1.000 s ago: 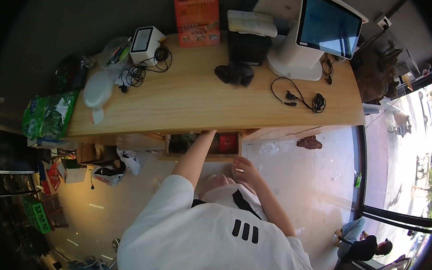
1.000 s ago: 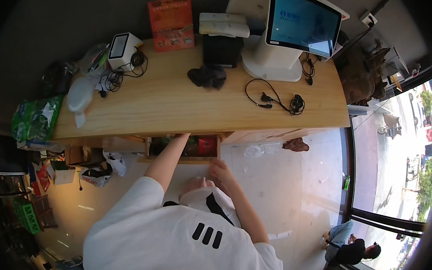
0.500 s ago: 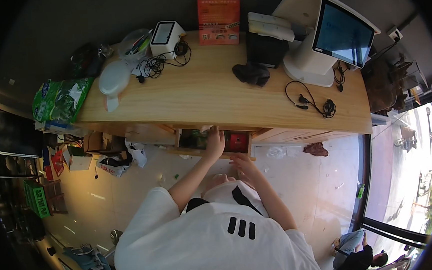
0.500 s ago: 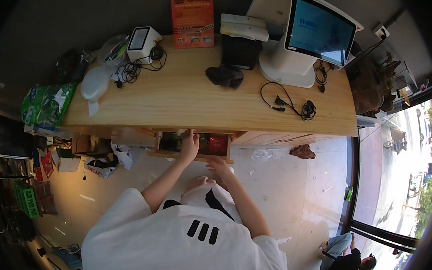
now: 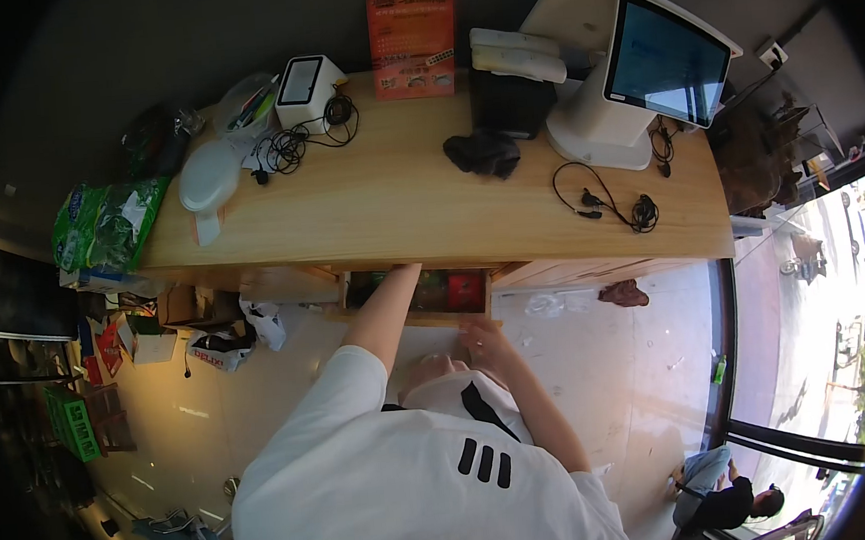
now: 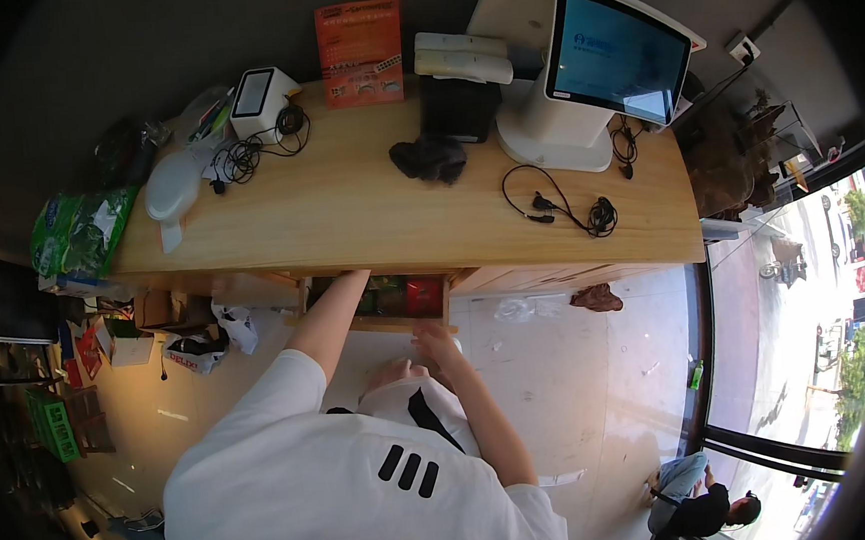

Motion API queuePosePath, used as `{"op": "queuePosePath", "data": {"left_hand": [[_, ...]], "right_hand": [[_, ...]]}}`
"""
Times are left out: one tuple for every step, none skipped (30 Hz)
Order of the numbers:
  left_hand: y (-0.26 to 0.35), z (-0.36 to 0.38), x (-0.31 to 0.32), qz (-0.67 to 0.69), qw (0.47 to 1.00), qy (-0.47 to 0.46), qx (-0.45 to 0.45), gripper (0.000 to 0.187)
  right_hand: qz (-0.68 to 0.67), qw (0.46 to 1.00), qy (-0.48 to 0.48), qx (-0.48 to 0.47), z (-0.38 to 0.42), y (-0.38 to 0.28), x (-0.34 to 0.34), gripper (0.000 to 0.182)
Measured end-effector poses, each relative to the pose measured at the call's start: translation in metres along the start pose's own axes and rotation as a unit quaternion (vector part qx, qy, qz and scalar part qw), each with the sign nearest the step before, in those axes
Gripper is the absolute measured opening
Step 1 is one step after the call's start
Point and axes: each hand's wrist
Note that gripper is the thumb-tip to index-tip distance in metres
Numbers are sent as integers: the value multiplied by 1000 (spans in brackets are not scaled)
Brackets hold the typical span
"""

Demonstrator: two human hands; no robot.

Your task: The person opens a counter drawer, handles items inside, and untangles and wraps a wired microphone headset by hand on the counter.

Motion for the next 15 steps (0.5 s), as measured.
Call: {"op": "queuePosePath", "data": {"left_hand": [[-1,-4,5,-9,1000,-11,-2,37],[-1,-5,12,-16,1000,-23,-4,37],[-3,-8,18,-25,999,-32,-4,37],[-1,-8,23,-32,999,-39,-4,37],[0,-7,28,-40,998,-47,-3,38],[1,-6,30,-44,998,-52,2,38],[1,-3,31,-47,997,-57,6,38],[1,0,31,-54,997,-60,15,38],[1,4,27,-59,996,-62,24,38],[2,8,23,-65,995,-62,36,39],[4,13,18,-75,994,-59,55,39],[5,21,14,-91,991,-52,85,39],[7,32,11,-117,985,-42,120,39],[6,45,7,-161,971,-23,174,40],[8,64,-4,-154,971,-18,184,40]], "right_hand": [[-21,1000,-1,3,1,3,-3,31],[-41,999,-2,7,3,5,-5,31],[-42,999,1,5,6,5,-6,31],[-50,999,4,0,10,4,-5,31],[-57,998,8,-5,15,3,-5,31],[-52,998,12,-12,15,5,-8,30],[-55,998,15,-11,15,7,-10,30],[-45,999,15,0,15,10,-11,30],[-34,999,14,11,16,11,-12,30],[-34,999,12,12,17,11,-12,30],[-25,1000,5,7,17,9,-13,29],[-16,1000,-2,1,17,7,-11,28],[-15,1000,-5,-1,12,6,-11,28],[-4,1000,-4,2,7,6,-10,29],[7,1000,-2,5,3,5,-9,30]]}}
Point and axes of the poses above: each hand's wrist, its own z-axis away from the middle knuckle, its own x-axis out of the palm, y = z × x, and after that the axes turned 3 degrees about y, right-handed
